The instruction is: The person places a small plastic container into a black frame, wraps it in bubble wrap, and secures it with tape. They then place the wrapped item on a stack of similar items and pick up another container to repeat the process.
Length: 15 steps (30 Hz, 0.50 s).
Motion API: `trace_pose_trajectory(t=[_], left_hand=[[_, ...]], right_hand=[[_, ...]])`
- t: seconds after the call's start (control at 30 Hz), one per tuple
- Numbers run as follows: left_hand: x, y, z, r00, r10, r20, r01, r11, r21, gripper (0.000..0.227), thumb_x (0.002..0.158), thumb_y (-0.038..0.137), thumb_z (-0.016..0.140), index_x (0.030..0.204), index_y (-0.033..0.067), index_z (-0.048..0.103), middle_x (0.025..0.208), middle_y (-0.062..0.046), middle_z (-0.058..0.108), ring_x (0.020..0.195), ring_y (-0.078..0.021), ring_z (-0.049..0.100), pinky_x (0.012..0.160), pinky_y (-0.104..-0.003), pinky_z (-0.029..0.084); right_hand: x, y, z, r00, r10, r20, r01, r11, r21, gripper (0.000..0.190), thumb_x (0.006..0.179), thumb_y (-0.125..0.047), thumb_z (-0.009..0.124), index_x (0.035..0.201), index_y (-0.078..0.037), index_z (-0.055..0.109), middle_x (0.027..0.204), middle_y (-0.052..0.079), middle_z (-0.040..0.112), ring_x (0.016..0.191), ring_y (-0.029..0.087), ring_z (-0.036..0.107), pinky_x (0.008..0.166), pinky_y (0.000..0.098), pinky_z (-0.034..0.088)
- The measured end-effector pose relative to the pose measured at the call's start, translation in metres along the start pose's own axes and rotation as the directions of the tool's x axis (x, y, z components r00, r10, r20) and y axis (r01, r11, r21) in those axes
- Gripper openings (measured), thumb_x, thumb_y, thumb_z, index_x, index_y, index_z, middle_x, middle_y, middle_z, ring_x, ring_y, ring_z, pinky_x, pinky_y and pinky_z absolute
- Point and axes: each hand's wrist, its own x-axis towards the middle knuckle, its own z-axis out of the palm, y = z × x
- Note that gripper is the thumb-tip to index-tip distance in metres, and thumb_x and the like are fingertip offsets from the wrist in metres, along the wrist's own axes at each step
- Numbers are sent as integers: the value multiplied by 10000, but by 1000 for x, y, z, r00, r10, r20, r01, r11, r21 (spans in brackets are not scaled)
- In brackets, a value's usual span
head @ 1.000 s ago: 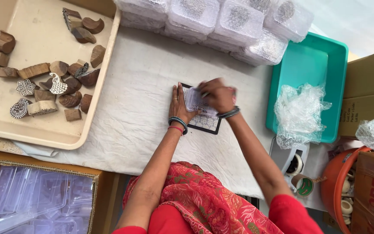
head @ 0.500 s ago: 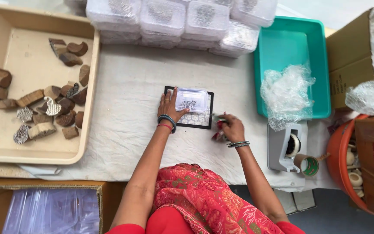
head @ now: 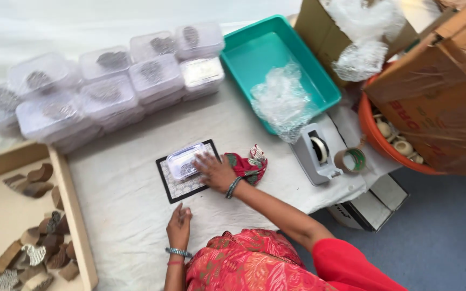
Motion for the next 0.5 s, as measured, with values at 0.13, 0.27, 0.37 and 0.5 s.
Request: trace_pose_trajectory(t=[0.13,0.27,0.37,0.5], left_hand=[[-1,-46,0,987,-42,156,73,978,-196,521,964,200,694,1444,43,564,1161,-115,760,972,-164,715,864,-291,572],[-5,-42,-12,978,-94,188,150,940,-306,513,975,214,649,1450,57,536,1219,-104,739,1039,-177,714,886,-291,558],[-5,-28,-22,948,-217,231,293,878,-377,497,992,242,597,1464,100,530,1228,-105,733,1075,-181,713,862,-296,546],[-6,-20,-24,930,-279,241,361,817,-449,439,1020,243,571,1436,101,562,1197,-112,752,1096,-199,724,854,-298,546]], right_hand=[[-4,-4,-6,999,-6,38,7,1000,-10,775,929,-553,602,1576,-219,337,1695,43,215,1545,269,214,1099,646,284],[-6,32,-18,999,6,34,-16,954,301,633,921,-428,678,1479,-193,493,1658,66,350,1455,270,374,1140,521,367],[-22,89,-55,943,181,-280,-66,924,376,538,897,-322,743,1395,-193,586,1558,63,521,1389,257,522,1154,449,437],[-44,150,-165,667,307,-679,-485,871,-82,889,706,-469,853,1443,-102,518,1397,225,560,1302,376,480,994,626,384]])
